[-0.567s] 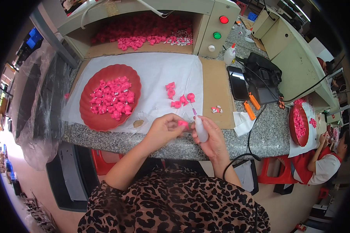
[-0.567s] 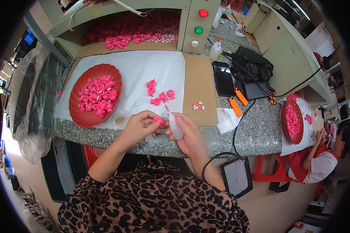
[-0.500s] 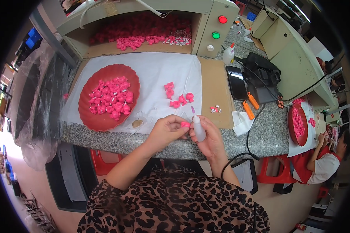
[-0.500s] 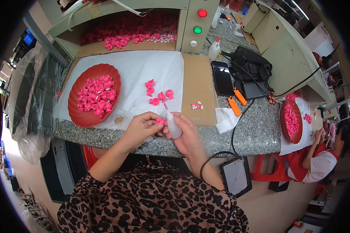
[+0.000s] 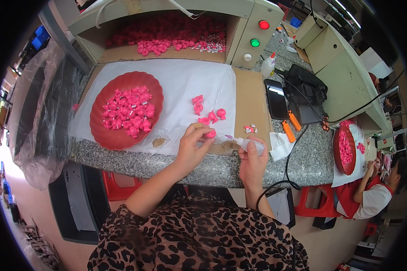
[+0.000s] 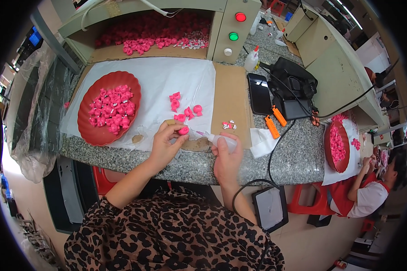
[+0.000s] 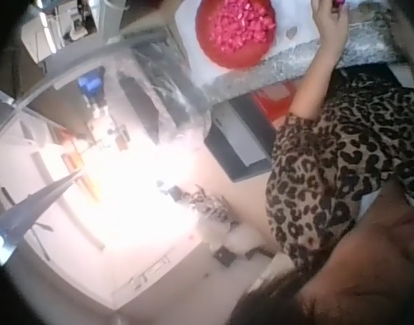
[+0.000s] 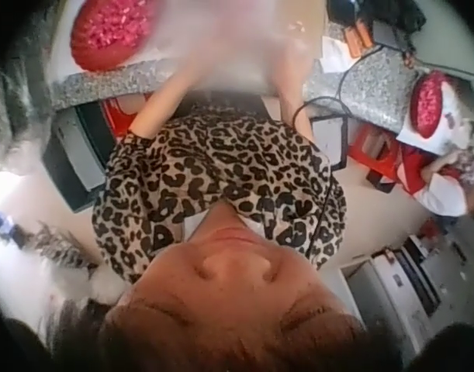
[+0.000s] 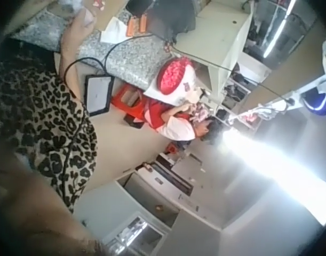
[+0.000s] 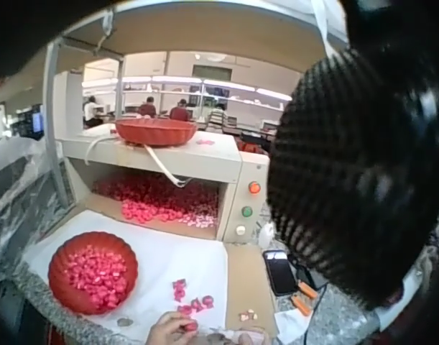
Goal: The person retrieves plastic toy pieces from inside a machine, applies glue to the pieces using a squeeze bottle, and attaches small parts to them.
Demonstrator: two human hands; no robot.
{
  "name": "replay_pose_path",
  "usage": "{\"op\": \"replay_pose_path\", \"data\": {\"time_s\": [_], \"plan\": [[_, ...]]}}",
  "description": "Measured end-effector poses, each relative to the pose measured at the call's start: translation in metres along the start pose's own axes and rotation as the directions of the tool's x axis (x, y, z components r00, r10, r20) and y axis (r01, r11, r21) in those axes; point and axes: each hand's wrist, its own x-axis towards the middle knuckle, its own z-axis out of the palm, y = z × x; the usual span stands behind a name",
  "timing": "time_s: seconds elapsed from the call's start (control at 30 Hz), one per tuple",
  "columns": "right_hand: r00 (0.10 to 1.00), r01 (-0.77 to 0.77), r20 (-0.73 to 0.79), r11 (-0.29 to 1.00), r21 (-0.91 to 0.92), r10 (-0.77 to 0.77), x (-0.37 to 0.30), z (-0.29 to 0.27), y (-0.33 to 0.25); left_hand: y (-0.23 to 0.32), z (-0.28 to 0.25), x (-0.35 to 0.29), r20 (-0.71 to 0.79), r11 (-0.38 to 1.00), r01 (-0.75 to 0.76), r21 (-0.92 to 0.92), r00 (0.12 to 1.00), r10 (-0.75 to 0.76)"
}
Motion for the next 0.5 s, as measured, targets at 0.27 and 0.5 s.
{"op": "replay_pose_path", "data": {"time_s": [0.27,0.5], "plan": [[0.962,0.271,0.131,0.884,-0.382,-0.239,-0.0108,0.0087,0.0038,-0.0038,0.0038,-0.0029,-0.069,0.999,-0.039,0.037,0.997,0.041],[0.933,0.354,0.225,0.823,-0.445,-0.280,-0.0115,0.0079,0.0048,-0.0042,0.0037,-0.0036,-0.080,0.999,-0.045,0.015,0.996,0.046]]}}
